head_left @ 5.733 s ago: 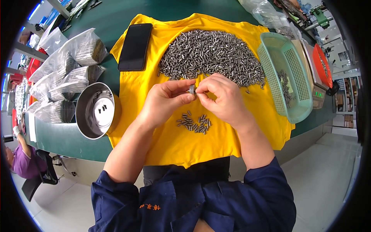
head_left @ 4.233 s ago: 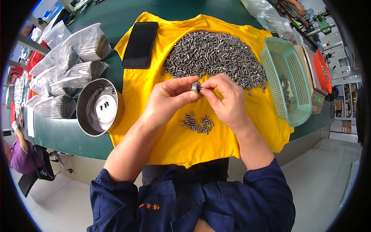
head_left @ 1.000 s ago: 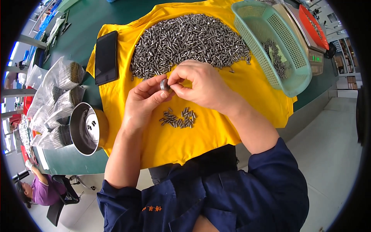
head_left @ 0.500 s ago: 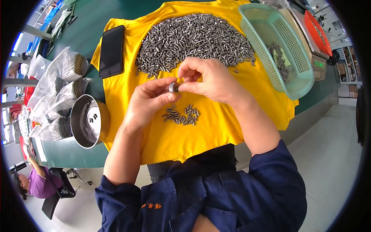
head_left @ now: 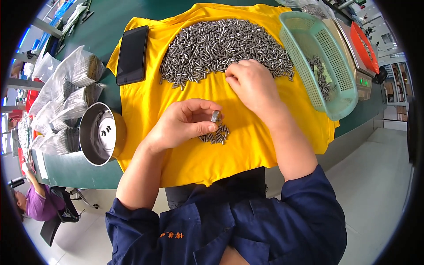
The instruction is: The person tests small metal pins by repeatedly picking them from a pile and inserting them one by one into a circular metal component by hand.
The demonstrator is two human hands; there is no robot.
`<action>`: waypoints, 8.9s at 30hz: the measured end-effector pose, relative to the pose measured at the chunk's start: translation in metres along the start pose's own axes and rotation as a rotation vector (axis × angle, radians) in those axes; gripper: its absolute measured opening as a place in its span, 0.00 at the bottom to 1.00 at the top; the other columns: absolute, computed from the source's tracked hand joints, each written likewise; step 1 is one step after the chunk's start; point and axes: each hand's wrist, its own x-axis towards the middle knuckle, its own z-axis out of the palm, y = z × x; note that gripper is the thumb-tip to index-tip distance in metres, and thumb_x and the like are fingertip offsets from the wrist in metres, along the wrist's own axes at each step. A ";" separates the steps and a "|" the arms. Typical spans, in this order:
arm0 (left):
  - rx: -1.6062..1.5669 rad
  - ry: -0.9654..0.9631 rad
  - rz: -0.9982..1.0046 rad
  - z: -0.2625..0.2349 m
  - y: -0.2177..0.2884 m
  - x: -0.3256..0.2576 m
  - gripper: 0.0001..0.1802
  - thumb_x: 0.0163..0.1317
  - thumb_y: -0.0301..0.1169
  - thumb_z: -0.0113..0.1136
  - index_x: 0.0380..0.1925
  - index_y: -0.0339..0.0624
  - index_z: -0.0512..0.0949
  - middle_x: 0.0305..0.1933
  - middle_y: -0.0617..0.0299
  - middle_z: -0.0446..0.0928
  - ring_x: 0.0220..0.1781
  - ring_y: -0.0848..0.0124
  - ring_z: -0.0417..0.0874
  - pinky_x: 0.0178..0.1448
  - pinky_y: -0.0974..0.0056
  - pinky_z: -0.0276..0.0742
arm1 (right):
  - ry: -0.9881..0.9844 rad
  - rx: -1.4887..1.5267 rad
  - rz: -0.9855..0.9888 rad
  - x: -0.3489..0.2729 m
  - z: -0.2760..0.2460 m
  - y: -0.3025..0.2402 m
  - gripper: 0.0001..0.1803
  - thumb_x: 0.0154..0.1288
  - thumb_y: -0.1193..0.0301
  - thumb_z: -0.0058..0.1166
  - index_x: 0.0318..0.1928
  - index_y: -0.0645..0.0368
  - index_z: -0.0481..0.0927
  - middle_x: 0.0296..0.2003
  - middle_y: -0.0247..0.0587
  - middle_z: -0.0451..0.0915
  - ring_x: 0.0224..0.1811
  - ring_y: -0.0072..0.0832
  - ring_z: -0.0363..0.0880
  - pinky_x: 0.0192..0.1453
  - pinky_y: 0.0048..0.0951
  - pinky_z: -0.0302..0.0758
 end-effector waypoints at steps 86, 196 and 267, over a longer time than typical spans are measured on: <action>0.002 -0.059 0.045 -0.009 0.001 0.000 0.19 0.55 0.21 0.60 0.48 0.36 0.72 0.39 0.65 0.76 0.41 0.78 0.77 0.49 0.71 0.73 | 0.017 0.091 -0.116 0.004 0.022 -0.016 0.03 0.50 0.75 0.56 0.28 0.57 0.77 0.28 0.35 0.76 0.34 0.33 0.73 0.40 0.31 0.70; -0.173 0.323 0.166 -0.013 -0.004 0.007 0.16 0.59 0.26 0.57 0.48 0.37 0.72 0.42 0.62 0.76 0.42 0.72 0.79 0.48 0.66 0.77 | 0.187 0.329 -0.261 -0.003 0.003 -0.042 0.07 0.46 0.78 0.57 0.27 0.59 0.73 0.24 0.40 0.75 0.30 0.37 0.73 0.36 0.35 0.72; -0.229 0.229 0.041 -0.007 0.006 0.001 0.21 0.64 0.27 0.51 0.57 0.37 0.65 0.47 0.59 0.76 0.48 0.70 0.78 0.50 0.68 0.75 | -0.219 0.744 0.088 0.000 -0.012 -0.028 0.06 0.52 0.81 0.56 0.32 0.62 0.76 0.30 0.35 0.78 0.32 0.21 0.76 0.39 0.22 0.72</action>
